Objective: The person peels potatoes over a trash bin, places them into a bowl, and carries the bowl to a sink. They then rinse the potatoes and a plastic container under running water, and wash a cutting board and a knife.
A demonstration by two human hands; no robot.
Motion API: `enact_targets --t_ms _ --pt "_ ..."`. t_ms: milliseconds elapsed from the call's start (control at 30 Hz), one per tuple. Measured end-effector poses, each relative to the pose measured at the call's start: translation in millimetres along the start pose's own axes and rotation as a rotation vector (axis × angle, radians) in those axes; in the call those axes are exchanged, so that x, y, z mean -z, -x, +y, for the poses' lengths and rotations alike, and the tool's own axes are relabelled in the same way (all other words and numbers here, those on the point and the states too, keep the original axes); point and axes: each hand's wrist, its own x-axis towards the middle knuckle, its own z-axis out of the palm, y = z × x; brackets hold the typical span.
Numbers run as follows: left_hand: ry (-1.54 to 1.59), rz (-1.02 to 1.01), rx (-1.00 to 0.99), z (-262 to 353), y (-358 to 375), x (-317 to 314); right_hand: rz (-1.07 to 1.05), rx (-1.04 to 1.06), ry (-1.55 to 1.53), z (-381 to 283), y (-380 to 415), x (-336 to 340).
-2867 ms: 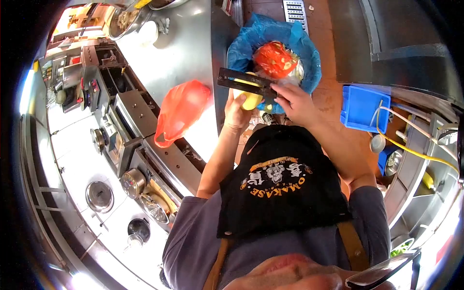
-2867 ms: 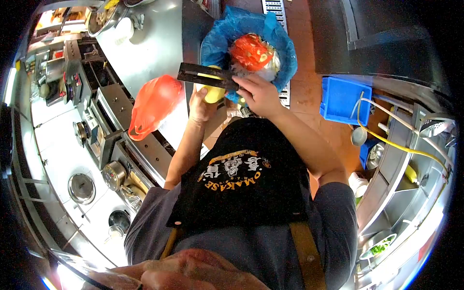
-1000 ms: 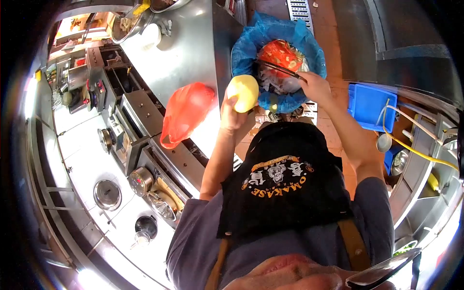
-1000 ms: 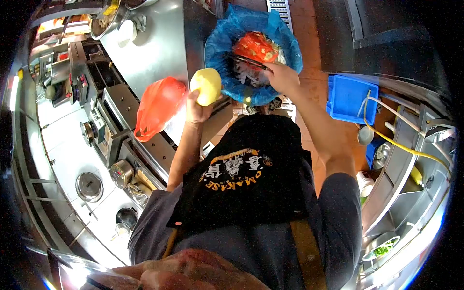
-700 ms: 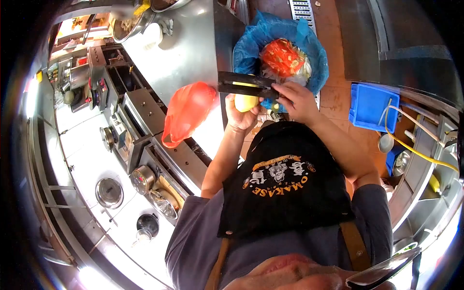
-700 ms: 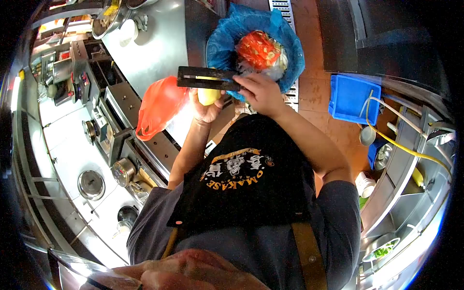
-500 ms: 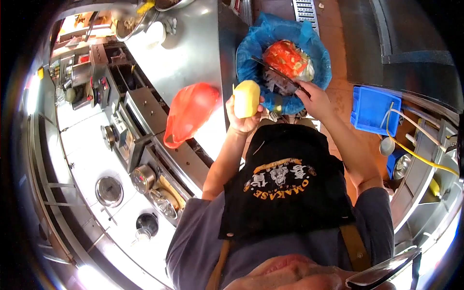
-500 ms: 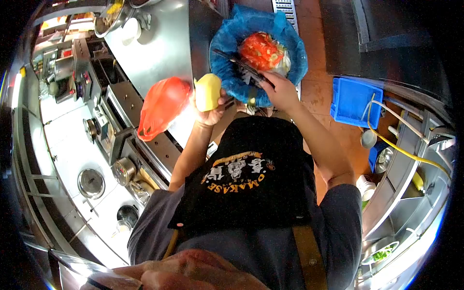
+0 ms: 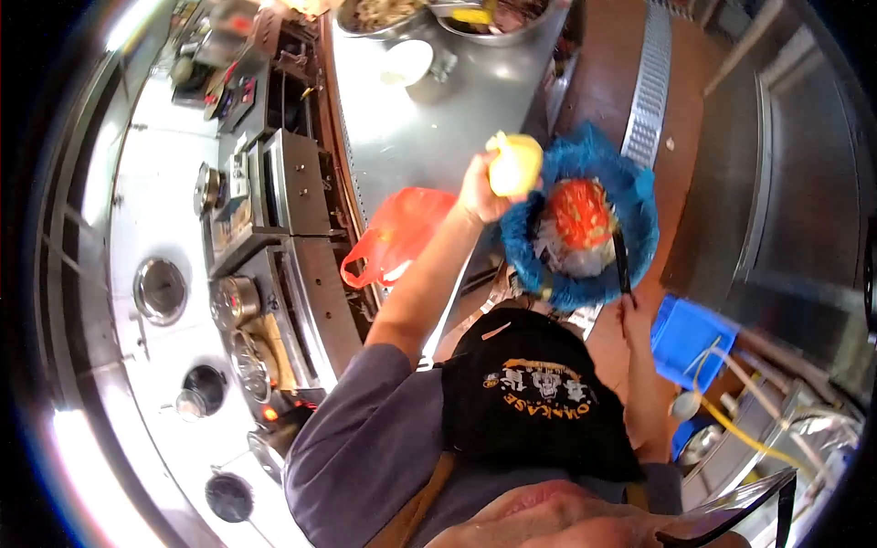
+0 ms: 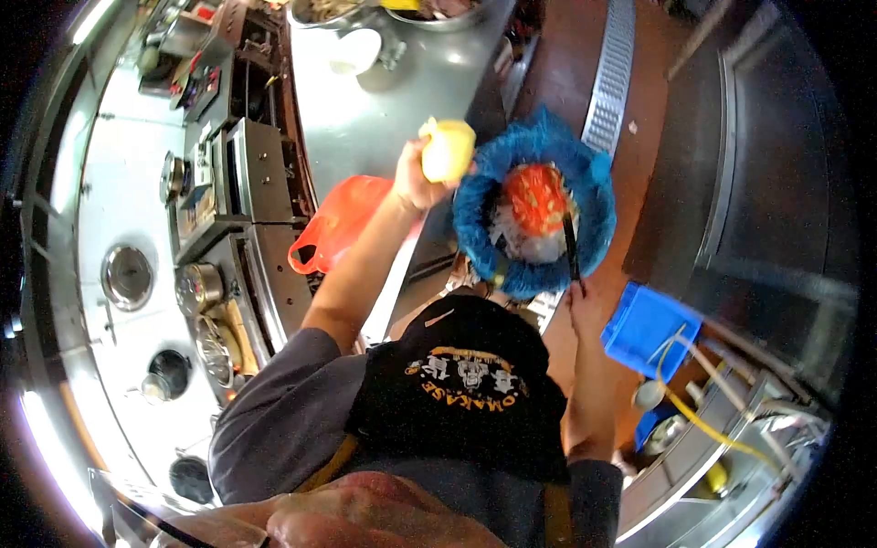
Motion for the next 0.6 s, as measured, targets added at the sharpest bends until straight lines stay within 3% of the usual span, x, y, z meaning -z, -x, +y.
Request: enact_targets --t_ms 133,200,267,400,467,600 --pt "-0.224 0.390 -0.206 109 -54 60 -0.015 -0.135 -0.188 4 2 -2" --pt "-0.196 0.515 -0.295 159 -82 114 0.031 -0.150 -0.103 -6 15 -5" --pt "-0.209 0.690 -0.367 200 -92 128 0.077 -0.044 0.007 -2 24 -5" --pt "-0.290 0.849 -0.398 263 -128 176 0.085 -0.097 0.165 27 36 10" --pt "-0.307 0.866 -0.402 282 -148 199 0.099 -0.192 0.046 -9 61 4" --pt "-0.505 1.002 -0.417 296 -166 218 0.110 -0.351 0.060 -19 87 12"
